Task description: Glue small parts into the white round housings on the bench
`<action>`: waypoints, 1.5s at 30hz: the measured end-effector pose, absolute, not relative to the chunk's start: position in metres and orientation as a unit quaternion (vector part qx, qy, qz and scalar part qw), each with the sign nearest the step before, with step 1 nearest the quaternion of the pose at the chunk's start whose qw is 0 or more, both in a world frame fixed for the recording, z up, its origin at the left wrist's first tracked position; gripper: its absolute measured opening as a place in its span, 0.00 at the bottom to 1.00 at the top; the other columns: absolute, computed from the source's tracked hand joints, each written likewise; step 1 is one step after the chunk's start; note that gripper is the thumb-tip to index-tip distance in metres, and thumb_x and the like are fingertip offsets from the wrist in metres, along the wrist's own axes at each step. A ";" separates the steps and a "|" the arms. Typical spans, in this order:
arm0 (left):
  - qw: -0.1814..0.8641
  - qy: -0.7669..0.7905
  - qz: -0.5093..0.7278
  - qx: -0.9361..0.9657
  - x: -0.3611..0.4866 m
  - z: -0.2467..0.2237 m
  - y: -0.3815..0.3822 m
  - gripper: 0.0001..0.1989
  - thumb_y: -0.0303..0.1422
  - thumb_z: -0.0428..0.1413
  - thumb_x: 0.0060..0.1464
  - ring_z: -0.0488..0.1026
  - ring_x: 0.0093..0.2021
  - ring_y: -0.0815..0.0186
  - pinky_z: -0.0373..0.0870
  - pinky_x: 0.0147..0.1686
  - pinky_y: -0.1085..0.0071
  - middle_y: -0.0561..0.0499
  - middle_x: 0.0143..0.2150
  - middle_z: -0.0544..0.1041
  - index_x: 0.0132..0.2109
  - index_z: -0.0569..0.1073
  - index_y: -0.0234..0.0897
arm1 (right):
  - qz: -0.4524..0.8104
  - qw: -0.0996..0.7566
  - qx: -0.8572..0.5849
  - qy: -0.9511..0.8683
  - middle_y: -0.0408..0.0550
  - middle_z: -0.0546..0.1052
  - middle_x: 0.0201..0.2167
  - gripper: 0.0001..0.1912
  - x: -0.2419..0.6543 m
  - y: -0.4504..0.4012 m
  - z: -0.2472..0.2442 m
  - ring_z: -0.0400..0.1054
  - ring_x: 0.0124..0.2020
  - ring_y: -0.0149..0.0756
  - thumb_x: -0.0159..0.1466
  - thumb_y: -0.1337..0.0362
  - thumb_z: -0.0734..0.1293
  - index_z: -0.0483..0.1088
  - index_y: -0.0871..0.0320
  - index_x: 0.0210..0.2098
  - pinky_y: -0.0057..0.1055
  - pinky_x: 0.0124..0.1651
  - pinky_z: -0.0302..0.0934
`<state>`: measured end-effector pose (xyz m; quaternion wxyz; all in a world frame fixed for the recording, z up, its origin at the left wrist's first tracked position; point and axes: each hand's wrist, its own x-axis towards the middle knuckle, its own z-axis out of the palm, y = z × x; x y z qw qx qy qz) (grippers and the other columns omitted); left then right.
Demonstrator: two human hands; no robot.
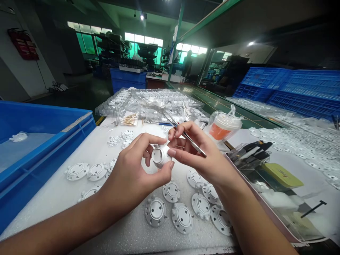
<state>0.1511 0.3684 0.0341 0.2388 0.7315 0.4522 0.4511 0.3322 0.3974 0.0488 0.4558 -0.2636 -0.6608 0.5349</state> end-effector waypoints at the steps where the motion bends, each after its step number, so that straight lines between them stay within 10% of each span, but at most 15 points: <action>1: 0.237 0.451 0.451 0.733 0.151 0.034 0.368 0.16 0.32 0.60 0.51 0.66 0.34 0.70 0.66 0.36 0.71 0.58 0.37 0.70 0.46 0.67 0.48 | 0.534 0.455 -0.264 -0.662 0.44 0.66 0.43 0.14 0.332 0.398 0.049 0.63 0.36 0.28 0.59 0.70 0.71 0.62 0.53 0.39 0.25 0.36 0.61; 32: 0.233 0.455 0.442 0.737 0.152 0.034 0.368 0.15 0.31 0.60 0.50 0.67 0.32 0.68 0.67 0.33 0.69 0.56 0.35 0.70 0.46 0.69 0.45 | 0.479 0.472 -0.280 -0.686 0.44 0.68 0.41 0.07 0.329 0.398 0.049 0.64 0.38 0.30 0.64 0.63 0.67 0.64 0.54 0.39 0.29 0.40 0.62; 39: 0.158 0.396 0.669 0.608 0.125 0.055 0.396 0.16 0.31 0.62 0.52 0.70 0.44 0.67 0.72 0.42 0.72 0.50 0.44 0.71 0.47 0.69 0.36 | 0.350 0.607 -0.267 -0.662 0.45 0.72 0.36 0.10 0.327 0.400 0.048 0.68 0.31 0.30 0.70 0.58 0.58 0.66 0.54 0.38 0.34 0.39 0.64; 45: 0.213 0.486 0.639 0.557 0.077 0.059 0.448 0.23 0.39 0.65 0.48 0.71 0.35 0.67 0.71 0.30 0.71 0.48 0.42 0.72 0.48 0.69 0.35 | 0.290 0.654 -0.313 -0.625 0.45 0.74 0.35 0.08 0.336 0.406 0.053 0.69 0.27 0.32 0.69 0.56 0.58 0.64 0.51 0.44 0.36 0.38 0.65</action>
